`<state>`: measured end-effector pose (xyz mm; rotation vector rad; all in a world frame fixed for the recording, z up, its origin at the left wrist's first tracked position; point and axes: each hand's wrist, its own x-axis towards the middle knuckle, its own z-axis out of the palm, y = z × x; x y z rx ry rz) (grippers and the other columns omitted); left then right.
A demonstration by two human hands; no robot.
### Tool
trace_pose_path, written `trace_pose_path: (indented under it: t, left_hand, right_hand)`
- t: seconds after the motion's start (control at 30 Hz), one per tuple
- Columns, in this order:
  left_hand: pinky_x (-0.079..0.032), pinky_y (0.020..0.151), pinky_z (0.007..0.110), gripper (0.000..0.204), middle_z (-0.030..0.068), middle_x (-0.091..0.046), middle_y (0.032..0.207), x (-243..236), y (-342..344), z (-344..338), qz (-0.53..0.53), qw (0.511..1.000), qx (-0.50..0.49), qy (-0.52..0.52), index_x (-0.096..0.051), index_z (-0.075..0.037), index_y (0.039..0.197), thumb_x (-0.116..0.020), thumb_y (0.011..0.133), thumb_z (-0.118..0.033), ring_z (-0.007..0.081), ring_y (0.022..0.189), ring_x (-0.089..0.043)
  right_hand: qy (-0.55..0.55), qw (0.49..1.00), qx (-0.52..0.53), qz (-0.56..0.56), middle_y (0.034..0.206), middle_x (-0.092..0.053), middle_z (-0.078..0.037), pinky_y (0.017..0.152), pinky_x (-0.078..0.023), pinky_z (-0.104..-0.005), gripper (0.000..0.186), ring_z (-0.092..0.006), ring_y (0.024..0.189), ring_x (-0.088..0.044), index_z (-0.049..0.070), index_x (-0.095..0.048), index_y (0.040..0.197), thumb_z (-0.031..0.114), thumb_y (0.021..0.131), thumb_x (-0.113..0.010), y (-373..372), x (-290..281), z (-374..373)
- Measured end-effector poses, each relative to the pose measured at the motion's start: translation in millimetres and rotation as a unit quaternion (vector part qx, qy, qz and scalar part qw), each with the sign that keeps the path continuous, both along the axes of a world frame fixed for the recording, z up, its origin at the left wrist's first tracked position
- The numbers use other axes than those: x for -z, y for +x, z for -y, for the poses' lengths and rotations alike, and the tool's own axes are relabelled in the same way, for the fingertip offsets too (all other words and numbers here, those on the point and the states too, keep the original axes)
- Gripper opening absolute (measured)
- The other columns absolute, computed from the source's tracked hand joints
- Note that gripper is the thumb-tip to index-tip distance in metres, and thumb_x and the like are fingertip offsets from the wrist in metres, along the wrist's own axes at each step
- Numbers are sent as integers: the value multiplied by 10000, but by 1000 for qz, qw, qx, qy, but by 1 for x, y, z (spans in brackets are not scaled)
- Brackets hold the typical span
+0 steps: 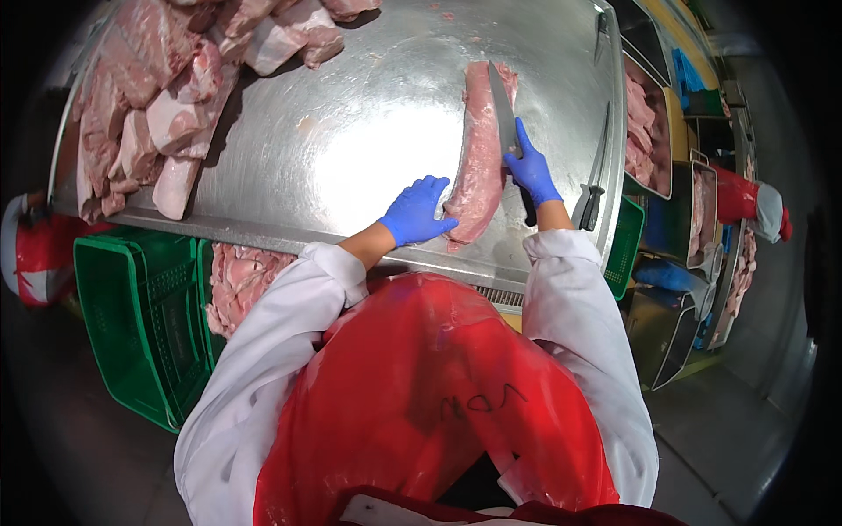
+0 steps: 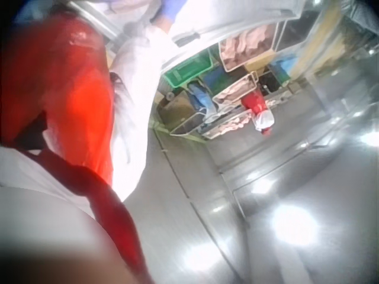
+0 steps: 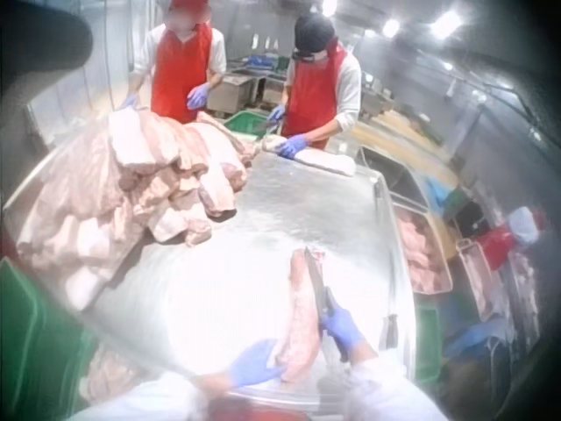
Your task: The person trims fat and connective tissue from large cuts of raw meat using a knife on a stainless steel table. They repeatedly reposition the meat, slice off unwanted portions, and place trimmed pieces into green crates below the table.
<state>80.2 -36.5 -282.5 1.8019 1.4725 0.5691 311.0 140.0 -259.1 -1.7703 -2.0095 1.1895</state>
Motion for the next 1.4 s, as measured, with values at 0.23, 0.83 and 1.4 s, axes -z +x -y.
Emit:
trace_pose_path:
  t: [0.23, 0.83, 1.4]
  left_hand:
    - [-522, 882, 403, 572, 167, -581, 1184, 19, -53, 15, 70, 993, -93, 8, -516, -7, 1298, -726, 874, -327, 296, 985, -627]
    - [-544, 778, 332, 454, 129, -680, 1014, 34, -116, -11, 214, 931, -293, -34, -602, -4, 1182, -760, 862, -284, 214, 853, -658]
    - [-518, 832, 457, 456, 259, -697, 906, 69, 11, -122, -5, 988, -147, -41, -731, 21, 812, -523, 961, -357, 414, 876, -666]
  right_hand:
    - [142, 939, -201, 238, 891, -681, -294, 692, -550, -489, 776, -410, 737, -693, 304, -249, 1575, 118, 873, -522, -75, -23, -28]
    - [-128, 972, -102, 170, 720, -674, -210, 570, -563, -404, 801, -267, 586, -681, 204, -193, 1599, 62, 900, -558, -36, -105, 150]
    - [132, 969, -126, 168, 905, -682, -295, 750, -537, -533, 784, -468, 788, -677, 248, -163, 1596, 183, 909, -533, -61, -24, 57]
